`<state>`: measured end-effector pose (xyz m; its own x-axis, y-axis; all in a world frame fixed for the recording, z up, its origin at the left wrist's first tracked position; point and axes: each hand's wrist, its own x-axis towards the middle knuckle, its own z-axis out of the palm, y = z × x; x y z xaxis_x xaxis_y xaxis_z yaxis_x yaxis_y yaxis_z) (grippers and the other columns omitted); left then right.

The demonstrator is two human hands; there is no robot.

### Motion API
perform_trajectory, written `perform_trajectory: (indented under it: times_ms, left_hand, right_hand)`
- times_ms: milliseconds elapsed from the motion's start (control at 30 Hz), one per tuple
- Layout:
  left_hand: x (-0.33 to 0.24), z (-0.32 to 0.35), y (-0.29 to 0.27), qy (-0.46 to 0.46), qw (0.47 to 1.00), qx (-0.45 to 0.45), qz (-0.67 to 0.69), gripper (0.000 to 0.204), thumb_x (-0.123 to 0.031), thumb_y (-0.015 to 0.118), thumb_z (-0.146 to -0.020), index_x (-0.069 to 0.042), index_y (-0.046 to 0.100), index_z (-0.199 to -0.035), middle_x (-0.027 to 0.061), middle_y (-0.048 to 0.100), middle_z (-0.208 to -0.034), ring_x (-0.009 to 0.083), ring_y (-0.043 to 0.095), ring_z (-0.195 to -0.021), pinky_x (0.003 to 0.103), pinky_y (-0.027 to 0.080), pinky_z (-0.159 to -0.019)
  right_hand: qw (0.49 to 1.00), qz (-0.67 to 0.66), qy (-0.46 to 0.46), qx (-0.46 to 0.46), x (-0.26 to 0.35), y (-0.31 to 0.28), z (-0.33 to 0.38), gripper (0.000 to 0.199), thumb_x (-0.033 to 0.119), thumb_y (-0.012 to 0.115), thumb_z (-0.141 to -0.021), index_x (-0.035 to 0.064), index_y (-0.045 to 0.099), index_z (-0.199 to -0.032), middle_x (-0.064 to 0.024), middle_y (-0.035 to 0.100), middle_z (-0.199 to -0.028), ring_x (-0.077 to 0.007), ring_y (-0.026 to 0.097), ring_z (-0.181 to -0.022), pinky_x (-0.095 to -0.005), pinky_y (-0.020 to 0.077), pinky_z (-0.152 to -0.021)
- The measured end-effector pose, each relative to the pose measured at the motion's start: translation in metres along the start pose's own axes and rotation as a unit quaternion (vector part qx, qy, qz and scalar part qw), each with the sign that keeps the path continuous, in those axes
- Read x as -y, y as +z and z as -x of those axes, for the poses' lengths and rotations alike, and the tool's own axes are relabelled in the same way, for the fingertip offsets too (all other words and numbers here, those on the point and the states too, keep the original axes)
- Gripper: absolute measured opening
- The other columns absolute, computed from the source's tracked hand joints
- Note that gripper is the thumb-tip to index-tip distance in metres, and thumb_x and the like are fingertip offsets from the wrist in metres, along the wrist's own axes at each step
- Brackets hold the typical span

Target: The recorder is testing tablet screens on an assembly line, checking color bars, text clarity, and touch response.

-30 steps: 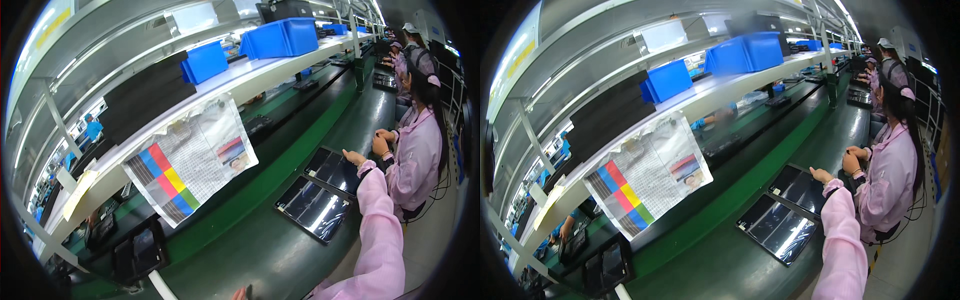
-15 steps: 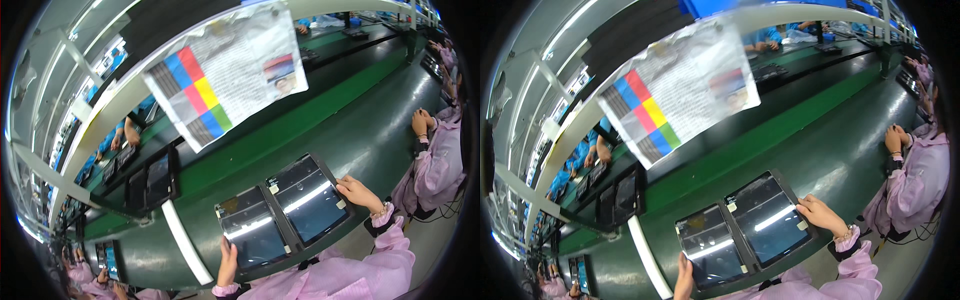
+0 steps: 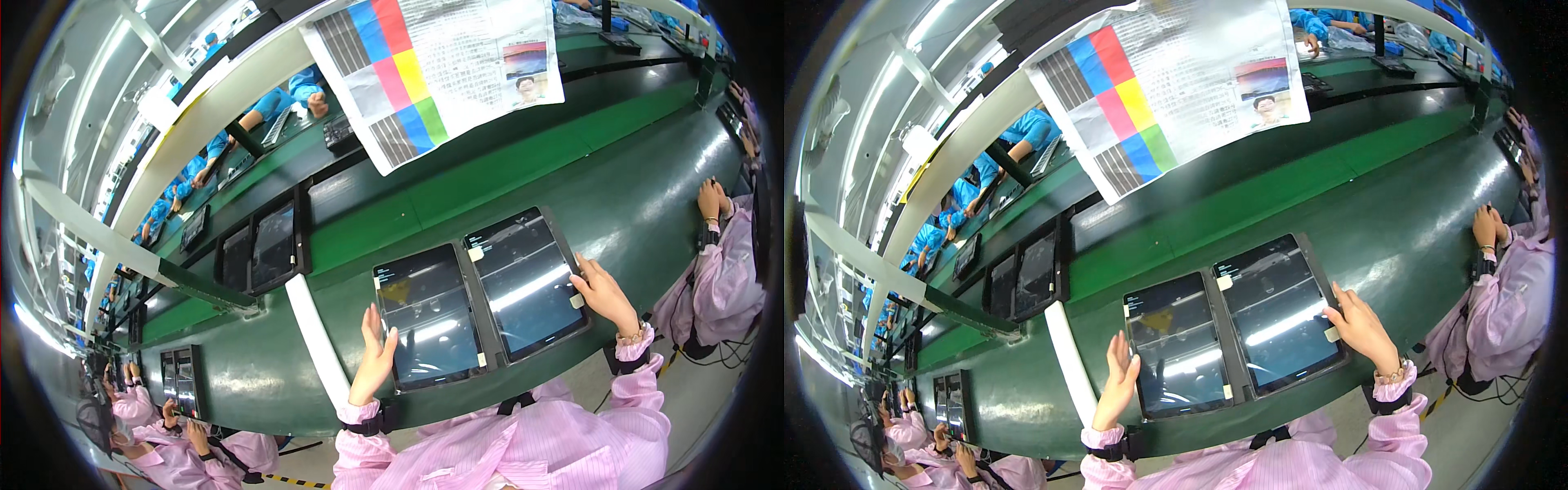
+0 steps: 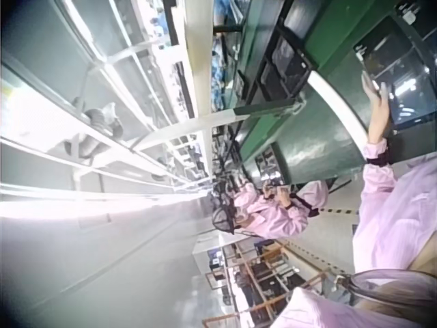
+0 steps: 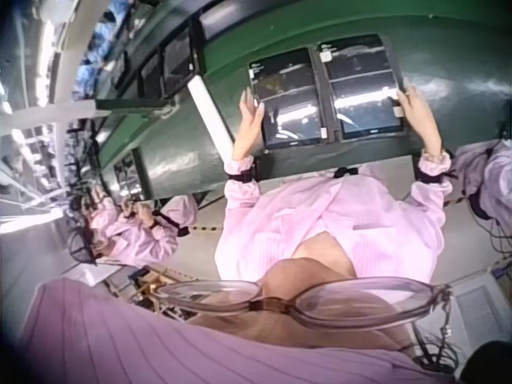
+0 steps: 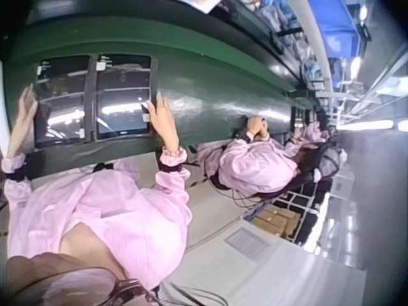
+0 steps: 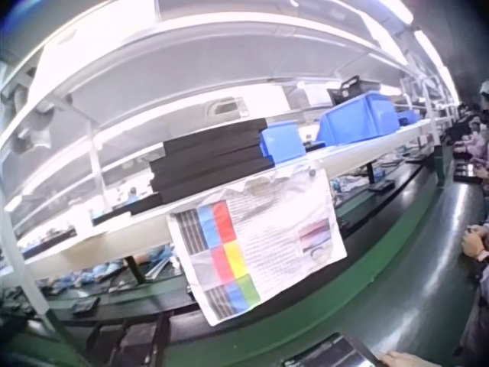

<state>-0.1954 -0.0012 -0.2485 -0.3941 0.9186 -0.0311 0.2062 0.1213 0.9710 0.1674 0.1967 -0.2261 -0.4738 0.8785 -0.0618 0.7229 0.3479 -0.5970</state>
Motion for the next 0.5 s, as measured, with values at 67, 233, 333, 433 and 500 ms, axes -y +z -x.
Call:
perform_trajectory:
  times_ms: [67, 233, 333, 433, 500]
  left_hand:
    - [-0.012, -0.011, 0.000, 0.030, 0.999, -0.009, -0.032, 0.060, -0.018, 0.046, -0.094, 0.001, 0.010, -0.138, 0.0208, 0.013, -0.147, 0.0296, 0.013, -0.137, 0.036, 0.016, -0.110]
    - [-0.025, -0.020, 0.001, 0.061, 0.974, -0.022, -0.217, 0.053, -0.010, 0.045, -0.092, 0.000, 0.016, -0.135, 0.0169, 0.024, -0.144, 0.0320, 0.032, -0.130, 0.040, 0.028, -0.105]
    - [-0.028, -0.020, 0.001, 0.064, 0.975, -0.049, -0.206, 0.052, -0.008, 0.044, -0.092, 0.001, 0.016, -0.134, 0.0165, 0.026, -0.143, 0.0332, 0.040, -0.124, 0.041, 0.034, -0.102]
    - [-0.030, -0.022, -0.001, 0.060, 0.977, -0.054, -0.200, 0.052, -0.006, 0.043, -0.091, 0.001, 0.016, -0.134, 0.0166, 0.027, -0.142, 0.0329, 0.041, -0.123, 0.041, 0.036, -0.100]
    - [-0.031, -0.021, 0.000, 0.061, 0.977, -0.054, -0.199, 0.051, -0.005, 0.043, -0.091, 0.000, 0.017, -0.134, 0.0165, 0.028, -0.142, 0.0328, 0.042, -0.123, 0.041, 0.037, -0.100]
  right_hand:
    - [1.000, -0.004, 0.017, -0.022, 0.002, 0.001, 0.004, 0.055, 0.030, 0.050, -0.089, -0.0037, 0.037, -0.131, -0.0208, 0.052, -0.110, -0.0351, 0.053, -0.097, -0.0377, 0.0412, -0.085]
    - [0.998, 0.027, 0.004, -0.052, 0.012, 0.007, 0.017, 0.061, 0.030, 0.050, -0.090, -0.0032, 0.028, -0.135, -0.0215, 0.053, -0.112, -0.0352, 0.053, -0.098, -0.0394, 0.0398, -0.086]
    - [0.999, 0.005, 0.018, -0.042, 0.017, 0.009, 0.018, 0.063, 0.030, 0.050, -0.090, -0.0034, 0.026, -0.137, -0.0221, 0.052, -0.113, -0.0354, 0.053, -0.098, -0.0396, 0.0386, -0.087]
    - [0.999, -0.026, 0.036, -0.029, 0.016, 0.012, 0.019, 0.063, 0.029, 0.051, -0.090, -0.0035, 0.025, -0.137, -0.0225, 0.052, -0.113, -0.0355, 0.053, -0.099, -0.0397, 0.0380, -0.088]
    - [0.999, -0.025, 0.031, -0.036, 0.016, 0.011, 0.021, 0.063, 0.029, 0.051, -0.090, -0.0036, 0.025, -0.137, -0.0228, 0.052, -0.113, -0.0355, 0.052, -0.099, -0.0398, 0.0378, -0.088]
